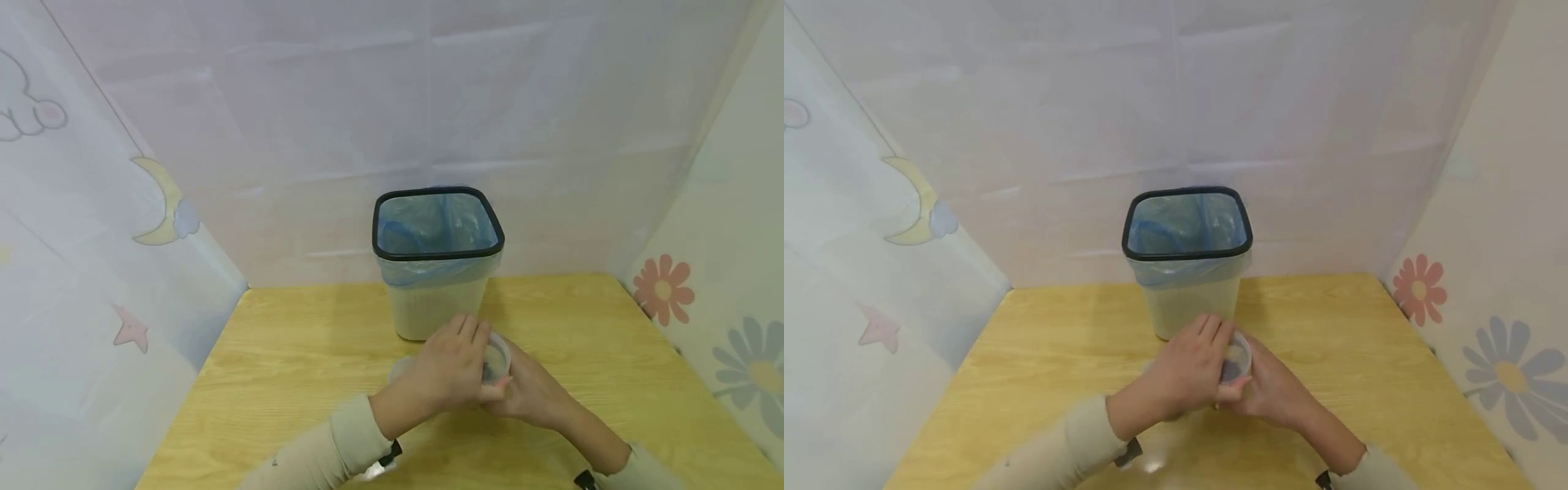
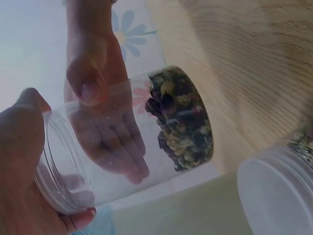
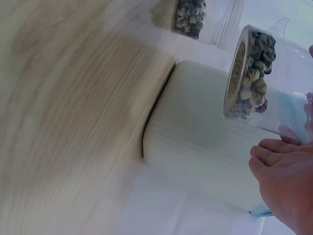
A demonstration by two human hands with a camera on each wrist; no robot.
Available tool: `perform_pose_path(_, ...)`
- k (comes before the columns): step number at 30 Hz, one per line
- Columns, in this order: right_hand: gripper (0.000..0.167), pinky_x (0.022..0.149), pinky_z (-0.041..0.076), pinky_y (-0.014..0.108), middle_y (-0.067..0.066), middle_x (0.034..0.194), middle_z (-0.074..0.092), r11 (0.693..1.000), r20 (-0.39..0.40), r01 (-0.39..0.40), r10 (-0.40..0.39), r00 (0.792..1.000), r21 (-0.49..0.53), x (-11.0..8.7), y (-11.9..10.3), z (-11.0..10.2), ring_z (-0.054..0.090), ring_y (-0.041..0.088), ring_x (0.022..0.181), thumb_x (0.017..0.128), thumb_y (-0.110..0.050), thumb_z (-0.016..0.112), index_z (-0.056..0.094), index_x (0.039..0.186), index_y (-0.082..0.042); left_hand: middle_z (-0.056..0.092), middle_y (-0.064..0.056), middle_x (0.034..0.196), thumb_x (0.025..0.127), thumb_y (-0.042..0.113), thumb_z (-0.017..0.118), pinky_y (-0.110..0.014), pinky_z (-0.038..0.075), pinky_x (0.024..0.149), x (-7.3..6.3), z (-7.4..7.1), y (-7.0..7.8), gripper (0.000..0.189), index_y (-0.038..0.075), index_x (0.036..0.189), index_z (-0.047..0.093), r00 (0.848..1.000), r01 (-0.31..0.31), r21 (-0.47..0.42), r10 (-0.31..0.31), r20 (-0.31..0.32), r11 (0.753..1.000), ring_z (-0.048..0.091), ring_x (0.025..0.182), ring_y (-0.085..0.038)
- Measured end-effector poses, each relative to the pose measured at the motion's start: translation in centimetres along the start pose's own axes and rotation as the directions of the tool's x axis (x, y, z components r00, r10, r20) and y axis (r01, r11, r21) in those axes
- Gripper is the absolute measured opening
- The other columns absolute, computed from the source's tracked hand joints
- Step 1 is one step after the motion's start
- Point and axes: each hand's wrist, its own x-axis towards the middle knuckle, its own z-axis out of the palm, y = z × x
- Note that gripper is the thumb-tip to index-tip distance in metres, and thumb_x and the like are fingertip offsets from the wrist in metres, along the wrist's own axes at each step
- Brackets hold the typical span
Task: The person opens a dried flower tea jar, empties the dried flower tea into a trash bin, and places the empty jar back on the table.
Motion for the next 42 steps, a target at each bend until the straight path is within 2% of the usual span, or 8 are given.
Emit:
perform_pose_path(8,0.098,0.085,0.058,0.035,0.003,0.127,0.064,0.998,-0.071,-0.018,0.014,0.997,-0.054,-0.4,-0.4,0.6,0.064,0.015,0.105,0.069,-0.015,0.093,0.040,0.151,-0.011,0.060,-0.002,0.098,0.085,0.070,0.053,-0.020,0.052,0.072,0.1,-0.5,1.3,0.070,0.005,0.109,0.065,0.993,0.104,0.082,-0.099,-0.057,0.991,0.053,0.088,-0.015)
perform_pose_path(11,0.097,0.087,0.058,0.035,0.004,0.131,0.063,0.997,-0.058,-0.023,0.018,0.998,-0.080,-0.4,-0.5,0.6,0.063,0.015,0.107,0.072,-0.018,0.091,0.038,0.153,-0.012,0.061,-0.003,0.102,0.088,0.071,0.051,-0.019,0.052,0.071,0.2,-0.5,1.4,0.071,0.005,0.111,0.065,0.992,0.123,0.088,-0.122,-0.014,0.989,0.054,0.090,-0.015)
perform_pose_path(14,0.094,0.086,0.058,0.033,0.002,0.131,0.062,0.997,-0.024,-0.056,0.055,0.998,-0.049,-0.4,-0.6,0.6,0.064,0.017,0.107,0.077,-0.028,0.090,0.037,0.153,-0.016,0.059,-0.002,0.105,0.092,0.071,0.046,-0.020,0.051,0.074,0.2,-0.6,0.9,0.068,0.009,0.114,0.063,0.988,0.105,0.014,-0.106,0.113,0.994,0.053,0.093,-0.014)
perform_pose_path(19,0.096,0.090,0.057,0.038,0.002,0.143,0.056,0.995,0.031,-0.093,0.094,0.995,-0.033,-0.7,-0.3,0.2,0.063,0.023,0.117,0.081,-0.043,0.085,0.031,0.157,-0.021,0.055,-0.002,0.134,0.092,0.074,0.052,-0.024,0.047,0.101,0.3,-1.7,-1.9,0.073,0.018,0.139,0.055,0.944,-0.017,-0.277,0.106,0.311,0.961,0.051,0.119,-0.015)
perform_pose_path(23,0.102,0.095,0.055,0.048,0.006,0.149,0.051,0.992,0.046,-0.076,0.081,0.996,-0.100,-1.0,-0.2,-0.3,0.060,0.029,0.124,0.081,-0.043,0.086,0.027,0.159,-0.015,0.041,-0.002,0.155,0.087,0.067,0.067,-0.029,0.037,0.115,0.8,-2.5,-4.1,0.085,0.026,0.156,0.039,0.880,-0.123,-0.467,0.313,0.356,0.876,0.039,0.141,-0.019)
perform_pose_path(26,0.099,0.093,0.056,0.045,0.001,0.144,0.055,0.992,0.066,-0.057,0.065,0.996,-0.114,-1.0,-0.2,-0.2,0.062,0.026,0.120,0.080,-0.042,0.087,0.031,0.157,-0.017,0.042,-0.001,0.154,0.086,0.065,0.070,-0.026,0.038,0.113,0.9,-2.5,-4.8,0.087,0.026,0.157,0.038,0.857,-0.144,-0.512,0.366,0.363,0.847,0.040,0.138,-0.017)
perform_pose_path(34,0.088,0.083,0.058,0.031,-0.002,0.132,0.061,1.000,0.042,-0.012,0.013,0.999,-0.023,-0.7,-0.8,0.3,0.066,0.018,0.108,0.077,-0.031,0.089,0.040,0.149,-0.021,0.053,0.006,0.128,0.080,0.074,0.068,-0.015,0.047,0.088,1.3,-2.0,-4.6,0.081,0.026,0.143,0.053,0.895,-0.188,-0.439,0.337,0.292,0.879,0.048,0.108,-0.006)
perform_pose_path(42,0.095,0.084,0.058,0.032,-0.001,0.136,0.058,1.000,0.018,-0.021,0.021,1.000,-0.003,-0.7,-0.7,0.6,0.065,0.018,0.109,0.076,-0.021,0.088,0.034,0.153,-0.023,0.053,0.008,0.120,0.080,0.081,0.061,-0.019,0.048,0.088,1.2,-2.0,-3.6,0.082,0.024,0.137,0.054,0.913,-0.204,-0.309,0.295,0.283,0.929,0.047,0.102,-0.006)
